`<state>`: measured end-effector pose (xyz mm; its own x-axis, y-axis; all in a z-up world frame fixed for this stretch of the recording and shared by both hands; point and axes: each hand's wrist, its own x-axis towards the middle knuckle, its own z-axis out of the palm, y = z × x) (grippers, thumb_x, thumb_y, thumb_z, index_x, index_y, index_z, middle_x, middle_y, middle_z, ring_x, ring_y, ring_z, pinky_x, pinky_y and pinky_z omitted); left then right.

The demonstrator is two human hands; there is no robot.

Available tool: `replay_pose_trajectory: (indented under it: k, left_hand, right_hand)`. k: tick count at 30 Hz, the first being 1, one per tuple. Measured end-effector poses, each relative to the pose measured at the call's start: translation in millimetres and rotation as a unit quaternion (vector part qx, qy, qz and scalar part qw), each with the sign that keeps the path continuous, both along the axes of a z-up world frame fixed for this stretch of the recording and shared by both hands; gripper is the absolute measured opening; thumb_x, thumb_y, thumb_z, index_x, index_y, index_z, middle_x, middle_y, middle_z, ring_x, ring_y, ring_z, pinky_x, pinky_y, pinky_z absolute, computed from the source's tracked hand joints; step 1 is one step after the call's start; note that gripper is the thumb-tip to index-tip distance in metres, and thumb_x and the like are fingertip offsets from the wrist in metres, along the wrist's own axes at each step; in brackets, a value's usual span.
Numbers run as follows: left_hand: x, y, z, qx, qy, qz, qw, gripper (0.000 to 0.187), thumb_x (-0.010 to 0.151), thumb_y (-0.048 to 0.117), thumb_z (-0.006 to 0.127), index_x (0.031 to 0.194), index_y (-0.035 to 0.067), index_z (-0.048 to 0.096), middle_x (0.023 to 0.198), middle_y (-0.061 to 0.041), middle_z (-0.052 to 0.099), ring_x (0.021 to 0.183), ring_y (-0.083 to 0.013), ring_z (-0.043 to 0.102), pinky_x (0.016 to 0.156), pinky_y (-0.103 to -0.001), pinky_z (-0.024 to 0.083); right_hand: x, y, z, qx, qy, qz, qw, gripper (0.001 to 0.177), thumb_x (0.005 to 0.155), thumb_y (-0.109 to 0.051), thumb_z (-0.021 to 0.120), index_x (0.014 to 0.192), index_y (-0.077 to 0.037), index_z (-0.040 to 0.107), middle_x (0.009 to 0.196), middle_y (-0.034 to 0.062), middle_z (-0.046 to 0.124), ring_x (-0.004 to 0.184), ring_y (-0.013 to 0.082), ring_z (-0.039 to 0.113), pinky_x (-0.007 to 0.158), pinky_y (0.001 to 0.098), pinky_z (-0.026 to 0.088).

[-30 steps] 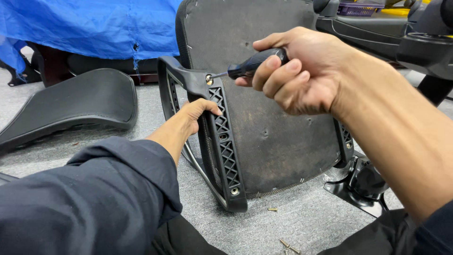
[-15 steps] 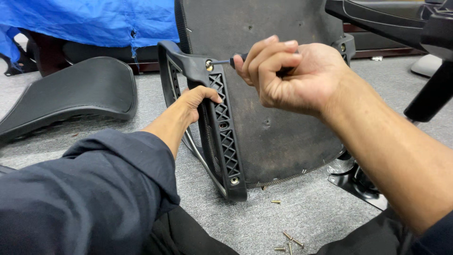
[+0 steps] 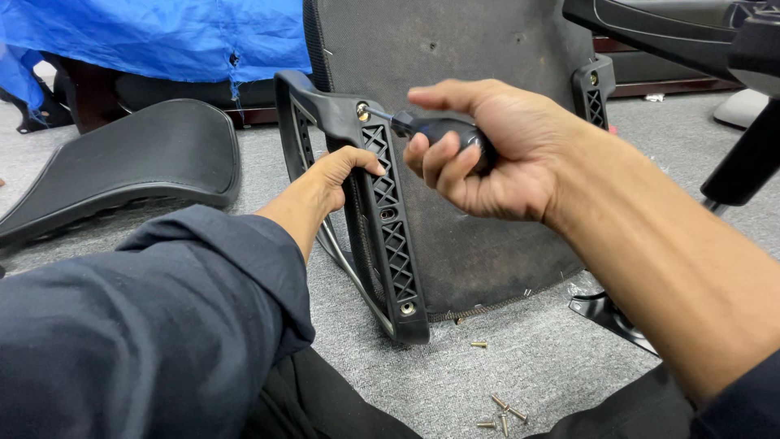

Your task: The person attaches a black plastic armrest to the side of a chair seat using a screwdriver. They align the armrest, insert screws, and tighten them to secure the part to the chair frame.

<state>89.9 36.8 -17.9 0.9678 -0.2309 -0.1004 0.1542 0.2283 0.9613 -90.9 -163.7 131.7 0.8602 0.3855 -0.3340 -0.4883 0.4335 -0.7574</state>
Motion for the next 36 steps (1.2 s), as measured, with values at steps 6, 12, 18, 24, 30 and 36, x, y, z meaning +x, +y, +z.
replay_pose_trajectory:
  k: [6,12,18,24,30,36]
  left_hand:
    - [4,2,-3,-0.002,0.008,0.001,1.000,0.023,0.057,0.003,0.080,0.077,0.005,0.068,0.077,-0.008,0.064,0.070,-0.0227,0.062,0.065,-0.044,0.057]
    - [7,2,-6,-0.005,0.012,0.006,1.000,0.023,0.056,0.003,0.078,0.076,0.004,0.068,0.077,-0.009,0.066,0.069,-0.0229,0.064,0.065,-0.044,0.057]
    - [8,1,-5,-0.006,0.003,-0.003,1.000,0.023,0.055,0.002,0.079,0.075,0.004,0.068,0.075,-0.009,0.064,0.065,-0.0239,0.062,0.059,-0.043,0.056]
    - [5,0,0,-0.005,0.002,0.022,1.000,0.027,0.054,0.000,0.080,0.078,0.003,0.068,0.076,-0.010,0.065,0.066,-0.0239,0.064,0.060,-0.042,0.056]
    - [-1,1,3,-0.003,0.002,0.020,1.000,0.028,0.055,0.001,0.081,0.079,0.003,0.067,0.077,-0.009,0.064,0.066,-0.0236,0.063,0.061,-0.043,0.055]
    - [3,0,3,0.007,0.008,0.023,1.000,0.026,0.056,0.001,0.081,0.078,0.003,0.067,0.077,-0.010,0.064,0.066,-0.0237,0.063,0.061,-0.043,0.056]
  right_hand:
    - [9,-6,4,0.099,0.086,0.091,0.987,0.034,0.102,-0.030,0.047,0.113,0.002,0.051,0.078,0.0102,0.062,0.044,0.0104,0.056,0.027,0.0186,0.042]
    - [18,-16,9,0.473,0.230,-0.016,0.850,0.061,0.110,-0.030,0.045,0.139,0.018,0.021,0.085,0.0176,0.060,0.054,0.0219,0.066,0.041,0.0266,0.058]
    - [19,1,18,0.333,0.230,0.016,0.914,0.041,0.109,-0.029,0.038,0.124,0.009,0.041,0.088,0.0196,0.059,0.059,0.0271,0.071,0.046,0.0297,0.065]
    - [8,28,19,0.188,0.197,-0.120,0.955,0.043,0.101,-0.019,0.069,0.108,0.011,0.039,0.084,0.0142,0.057,0.057,0.0216,0.071,0.054,0.0264,0.069]
    - [13,30,21,0.085,0.191,-0.083,0.974,0.026,0.100,-0.016,0.059,0.099,0.008,0.050,0.065,0.0099,0.063,0.046,0.0155,0.067,0.043,0.0222,0.064]
    - [31,20,24,0.272,0.254,-0.066,0.926,0.043,0.106,-0.019,0.040,0.129,0.017,0.049,0.062,0.0057,0.060,0.047,0.0168,0.064,0.042,0.0265,0.062]
